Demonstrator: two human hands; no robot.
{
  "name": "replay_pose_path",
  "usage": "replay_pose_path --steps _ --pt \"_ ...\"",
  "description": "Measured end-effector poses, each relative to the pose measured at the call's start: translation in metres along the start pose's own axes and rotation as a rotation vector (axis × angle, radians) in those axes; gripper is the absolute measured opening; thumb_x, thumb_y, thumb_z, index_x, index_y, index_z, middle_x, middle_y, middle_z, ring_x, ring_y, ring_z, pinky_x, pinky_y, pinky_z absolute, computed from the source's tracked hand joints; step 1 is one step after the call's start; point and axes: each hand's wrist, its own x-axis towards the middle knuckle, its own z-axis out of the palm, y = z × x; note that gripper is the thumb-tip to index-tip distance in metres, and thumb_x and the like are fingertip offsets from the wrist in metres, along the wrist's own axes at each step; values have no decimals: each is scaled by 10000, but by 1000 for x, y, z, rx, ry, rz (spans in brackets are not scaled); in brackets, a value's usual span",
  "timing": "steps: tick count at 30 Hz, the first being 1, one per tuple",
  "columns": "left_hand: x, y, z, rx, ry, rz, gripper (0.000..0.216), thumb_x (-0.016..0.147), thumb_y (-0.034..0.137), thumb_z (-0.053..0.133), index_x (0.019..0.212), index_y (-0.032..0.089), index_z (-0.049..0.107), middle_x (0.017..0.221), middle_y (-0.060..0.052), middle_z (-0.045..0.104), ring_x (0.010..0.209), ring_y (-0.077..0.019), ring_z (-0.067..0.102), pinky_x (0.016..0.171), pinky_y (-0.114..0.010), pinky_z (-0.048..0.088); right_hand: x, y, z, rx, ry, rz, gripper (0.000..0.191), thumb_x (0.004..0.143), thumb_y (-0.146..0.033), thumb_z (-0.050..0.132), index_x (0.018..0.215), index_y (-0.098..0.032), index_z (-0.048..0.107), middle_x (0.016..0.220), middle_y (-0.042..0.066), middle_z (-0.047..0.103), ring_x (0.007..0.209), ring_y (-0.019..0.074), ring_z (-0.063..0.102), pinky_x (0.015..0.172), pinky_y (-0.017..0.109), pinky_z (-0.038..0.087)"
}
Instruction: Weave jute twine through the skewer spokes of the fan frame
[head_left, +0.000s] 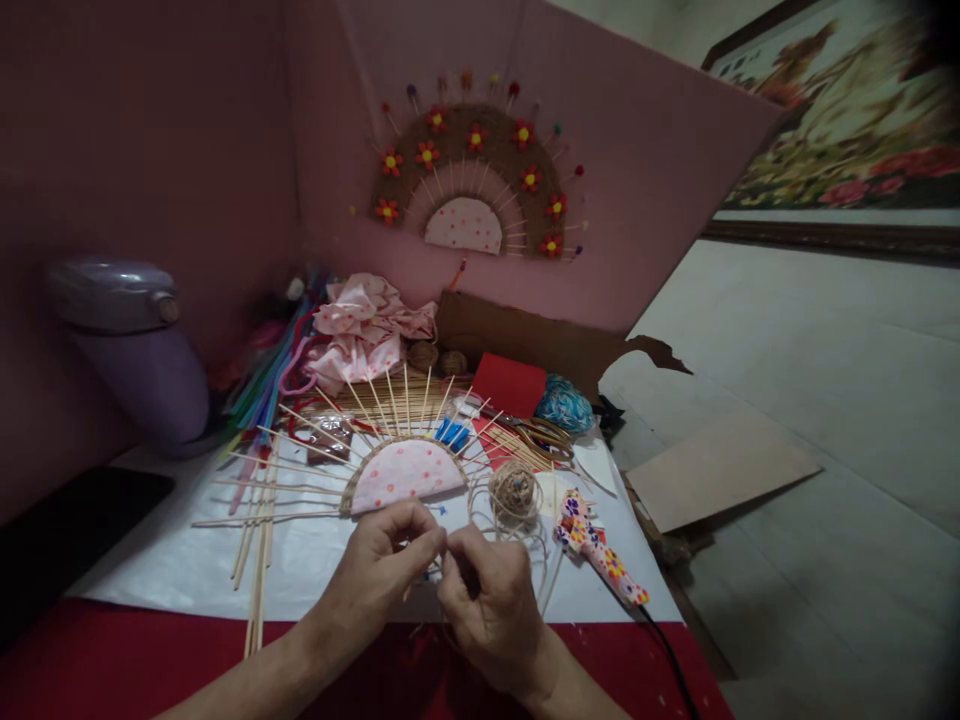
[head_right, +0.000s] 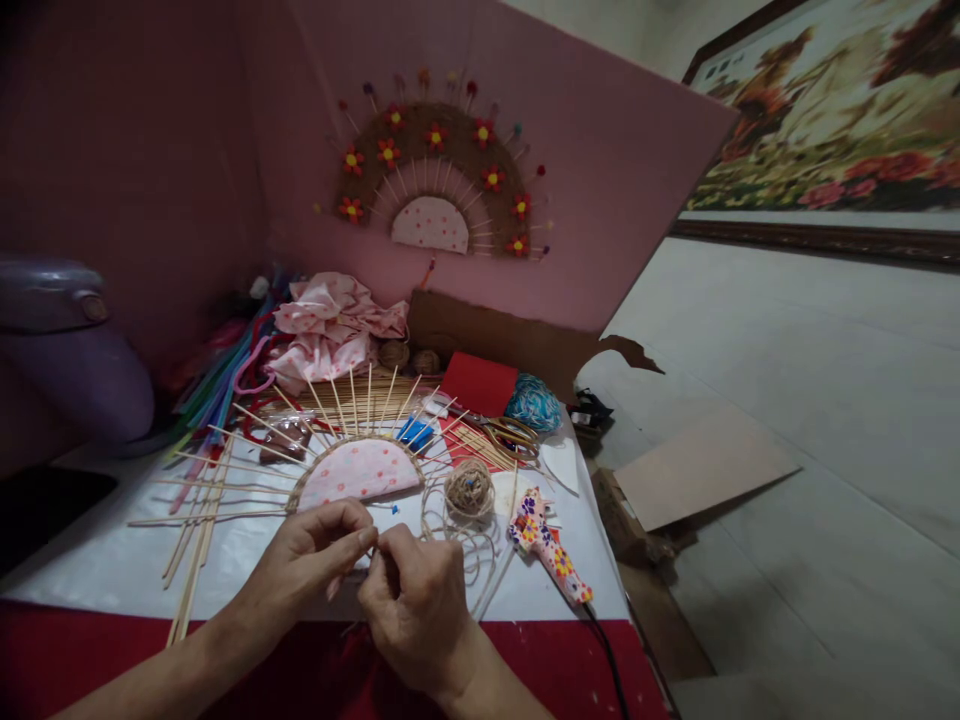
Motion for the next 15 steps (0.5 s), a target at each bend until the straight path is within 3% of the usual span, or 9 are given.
replay_pose_path --steps 15 --pt "-1 5 0 31 101 57 249 775 329 562 605 157 503 585 45 431 512 -75 362 463 -192 299 1 -3 -2 -34 -56 46 146 824 -145 400 719 -175 497 499 -50 407 426 102 444 496 242 275"
